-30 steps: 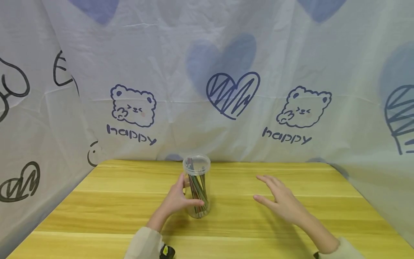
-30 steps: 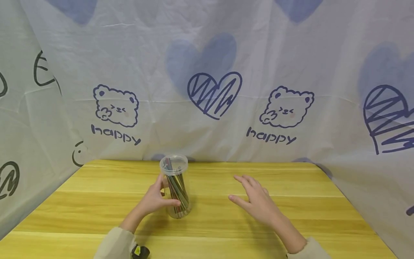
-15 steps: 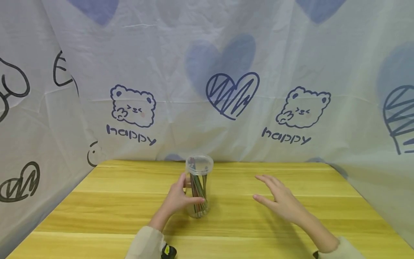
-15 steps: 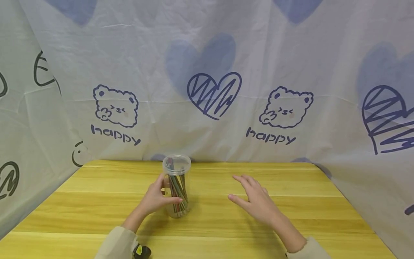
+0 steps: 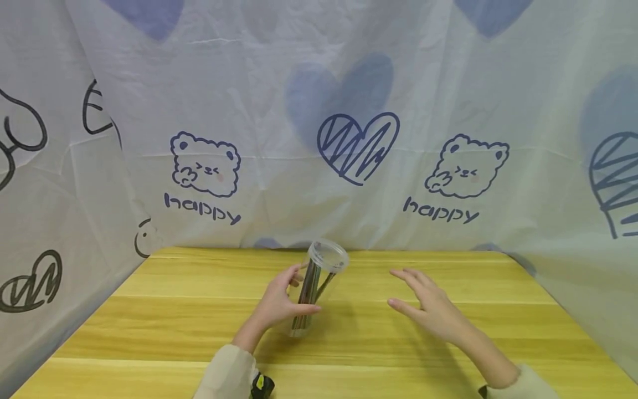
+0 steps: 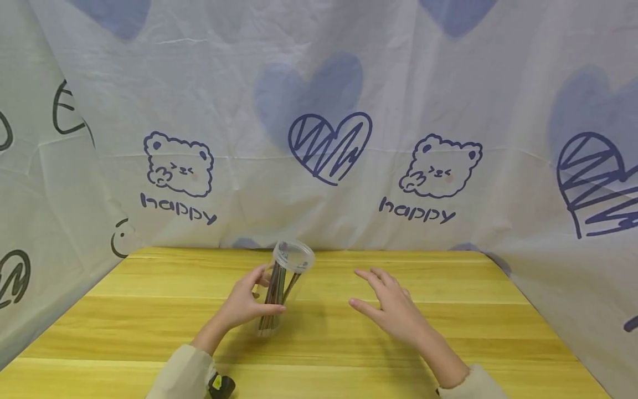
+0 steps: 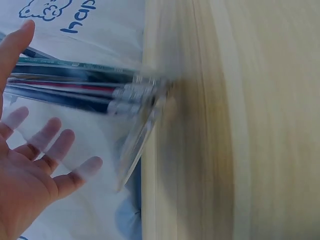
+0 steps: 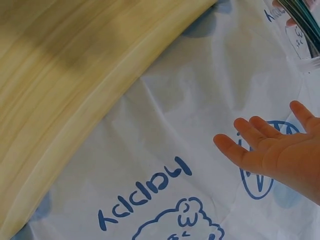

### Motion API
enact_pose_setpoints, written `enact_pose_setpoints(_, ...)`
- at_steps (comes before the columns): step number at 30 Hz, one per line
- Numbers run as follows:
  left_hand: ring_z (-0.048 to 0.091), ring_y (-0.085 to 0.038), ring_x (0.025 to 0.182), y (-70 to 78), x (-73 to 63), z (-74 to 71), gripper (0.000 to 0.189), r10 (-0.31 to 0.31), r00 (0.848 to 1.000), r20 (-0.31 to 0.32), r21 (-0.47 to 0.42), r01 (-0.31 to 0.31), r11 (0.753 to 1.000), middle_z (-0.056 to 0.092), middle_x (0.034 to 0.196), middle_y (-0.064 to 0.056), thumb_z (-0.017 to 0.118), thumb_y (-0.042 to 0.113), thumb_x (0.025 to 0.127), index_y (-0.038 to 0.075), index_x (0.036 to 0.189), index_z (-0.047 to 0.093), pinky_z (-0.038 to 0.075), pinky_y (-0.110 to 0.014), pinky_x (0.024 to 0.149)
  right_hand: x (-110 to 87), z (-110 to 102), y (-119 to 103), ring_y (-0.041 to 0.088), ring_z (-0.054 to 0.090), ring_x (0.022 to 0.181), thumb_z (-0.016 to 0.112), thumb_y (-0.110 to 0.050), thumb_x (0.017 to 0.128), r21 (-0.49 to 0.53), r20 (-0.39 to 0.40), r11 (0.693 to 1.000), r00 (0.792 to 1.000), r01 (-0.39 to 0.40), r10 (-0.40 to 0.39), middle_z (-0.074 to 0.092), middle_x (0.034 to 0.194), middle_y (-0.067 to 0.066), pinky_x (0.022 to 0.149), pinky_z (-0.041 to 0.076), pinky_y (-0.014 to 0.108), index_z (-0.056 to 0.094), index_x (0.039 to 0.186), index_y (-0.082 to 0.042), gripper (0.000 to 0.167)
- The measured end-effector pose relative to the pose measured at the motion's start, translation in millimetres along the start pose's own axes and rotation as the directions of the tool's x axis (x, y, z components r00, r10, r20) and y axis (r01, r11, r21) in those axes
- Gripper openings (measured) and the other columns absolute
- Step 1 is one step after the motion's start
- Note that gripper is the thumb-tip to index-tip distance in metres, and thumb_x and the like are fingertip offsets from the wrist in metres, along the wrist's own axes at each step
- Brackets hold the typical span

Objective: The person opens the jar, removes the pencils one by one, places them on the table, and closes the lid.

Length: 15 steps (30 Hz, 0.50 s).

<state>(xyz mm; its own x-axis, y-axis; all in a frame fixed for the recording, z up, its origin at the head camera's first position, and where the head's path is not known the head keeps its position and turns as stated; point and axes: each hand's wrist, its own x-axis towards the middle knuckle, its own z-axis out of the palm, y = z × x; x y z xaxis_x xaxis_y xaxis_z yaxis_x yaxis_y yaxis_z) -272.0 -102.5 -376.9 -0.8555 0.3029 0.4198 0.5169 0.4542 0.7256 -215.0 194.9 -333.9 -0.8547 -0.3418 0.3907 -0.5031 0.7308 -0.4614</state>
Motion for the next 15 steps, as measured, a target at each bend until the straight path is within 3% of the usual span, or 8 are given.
enact_pose_setpoints(6,0.05,-0.032,0.101,-1.5,1.9,5.8,0.084,0.051,0.998,0.035,-0.019,-0.05,0.999,0.052,0.113,-0.016,0.083,0.029,0.059,0.011,0.13,0.042,0.039,-0.055,0.084,5.3,2,-2,0.036,0.036,0.119,0.056,-0.034,0.087,0.027,-0.019,0.999,1.0,0.023,-0.023,0.039,0.132,0.017,0.093,0.031,0.056,0.039,0.132,-0.005,0.055)
enact_pose_setpoints(15,0.051,-0.027,0.102,-4.8,4.6,5.5,0.084,0.099,0.989,0.108,-0.055,-0.093,0.994,0.057,0.111,-0.01,0.082,0.026,0.061,0.013,0.131,0.039,0.036,-0.056,0.086,22.2,3,-17,0.034,0.035,0.12,0.052,-0.041,0.088,0.076,0.0,0.997,1.0,0.026,-0.026,0.037,0.135,0.015,0.093,0.033,0.053,0.036,0.134,-0.005,0.061)
